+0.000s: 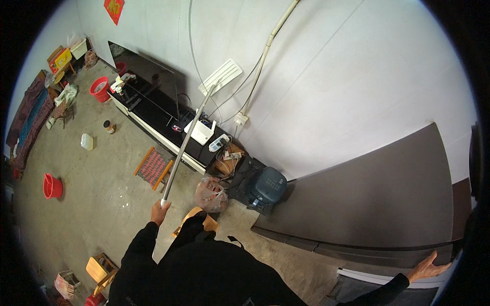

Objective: The person uses a long-handled wall scraper to scrape the upper wall surface near a window and above a refrigerator. They repeatedly move the tool up and down along the wall, occasionally repositioning their hands and stepping back to reach different sections.

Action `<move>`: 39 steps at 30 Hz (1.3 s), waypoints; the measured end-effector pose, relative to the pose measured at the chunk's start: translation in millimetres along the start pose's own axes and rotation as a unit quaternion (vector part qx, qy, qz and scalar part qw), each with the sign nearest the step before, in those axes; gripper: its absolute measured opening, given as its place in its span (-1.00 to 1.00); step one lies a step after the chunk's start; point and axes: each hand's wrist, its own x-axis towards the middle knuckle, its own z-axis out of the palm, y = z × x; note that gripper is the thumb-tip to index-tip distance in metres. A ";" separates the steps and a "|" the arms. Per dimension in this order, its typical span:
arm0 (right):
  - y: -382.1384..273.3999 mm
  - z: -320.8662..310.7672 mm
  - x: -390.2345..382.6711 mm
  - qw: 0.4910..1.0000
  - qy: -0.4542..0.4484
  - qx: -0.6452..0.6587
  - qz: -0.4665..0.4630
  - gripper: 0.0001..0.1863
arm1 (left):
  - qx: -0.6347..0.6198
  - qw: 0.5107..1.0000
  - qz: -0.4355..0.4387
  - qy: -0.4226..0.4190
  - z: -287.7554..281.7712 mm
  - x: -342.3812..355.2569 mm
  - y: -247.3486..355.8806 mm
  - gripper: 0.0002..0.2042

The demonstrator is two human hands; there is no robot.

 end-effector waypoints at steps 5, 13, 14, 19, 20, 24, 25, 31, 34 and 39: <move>7.2 1.4 0.2 1.000 -0.017 0.008 0.004 -0.17 | 0.011 0.999 0.022 0.023 -5.4 -12.3 12.0 -0.68; 5.7 0.6 1.9 0.999 -0.022 0.046 -0.006 -0.09 | -0.014 0.998 0.052 0.022 25.8 8.7 36.7 -0.67; 5.4 1.6 2.3 0.999 -0.010 0.039 -0.017 -0.09 | -0.010 0.998 0.052 0.026 30.3 7.7 39.0 -0.67; 4.8 -2.7 0.9 0.999 -0.013 -0.026 0.014 -0.06 | 0.010 1.000 0.018 0.009 47.1 10.5 47.5 -0.68; 4.5 -3.1 -0.2 1.000 -0.012 -0.011 -0.003 -0.05 | 0.010 0.999 0.041 0.015 50.9 9.4 48.8 -0.68; 6.8 -4.0 -1.9 0.998 -0.024 0.040 0.035 0.04 | -0.114 0.992 -0.003 -0.045 57.4 -4.9 48.2 -0.69; 8.2 -3.1 -1.4 0.995 -0.040 0.038 0.081 0.06 | -0.101 0.994 0.001 -0.031 56.0 -11.9 47.1 -0.70; 22.7 -1.3 -2.7 0.997 -0.042 -0.023 0.067 0.09 | -0.057 0.997 -0.046 -0.020 37.3 -19.7 43.7 -0.70; 34.0 -3.0 -6.1 0.998 -0.037 -0.018 0.042 -0.02 | -0.057 0.998 0.009 0.002 43.8 -7.5 48.4 -0.71; 58.4 4.5 -2.9 0.994 -0.070 0.049 0.061 -0.08 | -0.007 1.000 -0.002 -0.010 70.7 6.0 59.1 -0.69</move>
